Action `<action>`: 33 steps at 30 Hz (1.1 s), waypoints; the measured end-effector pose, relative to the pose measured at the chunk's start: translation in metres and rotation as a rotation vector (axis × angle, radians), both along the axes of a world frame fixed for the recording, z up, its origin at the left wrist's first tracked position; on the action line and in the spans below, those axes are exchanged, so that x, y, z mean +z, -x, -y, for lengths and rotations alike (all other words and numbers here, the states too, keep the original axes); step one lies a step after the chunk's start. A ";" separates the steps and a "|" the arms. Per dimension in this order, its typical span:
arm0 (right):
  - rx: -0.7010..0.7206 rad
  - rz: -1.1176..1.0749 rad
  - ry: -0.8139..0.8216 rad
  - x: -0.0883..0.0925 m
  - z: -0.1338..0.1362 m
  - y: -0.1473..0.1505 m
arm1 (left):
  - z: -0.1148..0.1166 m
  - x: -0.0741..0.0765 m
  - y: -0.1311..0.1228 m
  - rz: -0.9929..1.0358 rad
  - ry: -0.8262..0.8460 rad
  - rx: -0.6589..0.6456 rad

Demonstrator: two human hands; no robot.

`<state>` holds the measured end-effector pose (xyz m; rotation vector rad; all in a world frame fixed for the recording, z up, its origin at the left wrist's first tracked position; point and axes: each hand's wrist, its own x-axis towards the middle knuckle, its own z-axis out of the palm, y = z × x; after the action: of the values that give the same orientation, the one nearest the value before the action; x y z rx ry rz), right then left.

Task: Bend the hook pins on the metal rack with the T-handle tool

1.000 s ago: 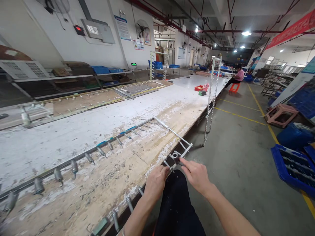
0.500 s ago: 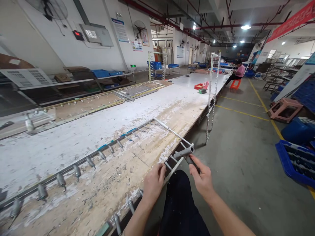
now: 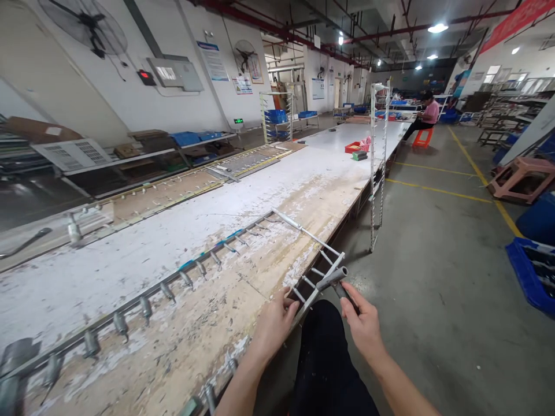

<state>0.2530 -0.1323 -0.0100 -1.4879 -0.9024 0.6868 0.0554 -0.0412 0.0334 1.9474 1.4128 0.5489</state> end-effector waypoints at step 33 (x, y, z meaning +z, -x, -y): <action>0.138 1.042 -0.155 0.026 -0.015 -0.025 | -0.012 -0.016 -0.047 -0.250 -0.247 -0.045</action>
<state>0.2779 -0.1177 0.0165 -1.6327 -1.7990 -0.1372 0.1028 -0.0287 0.0169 2.3050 1.5064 0.4907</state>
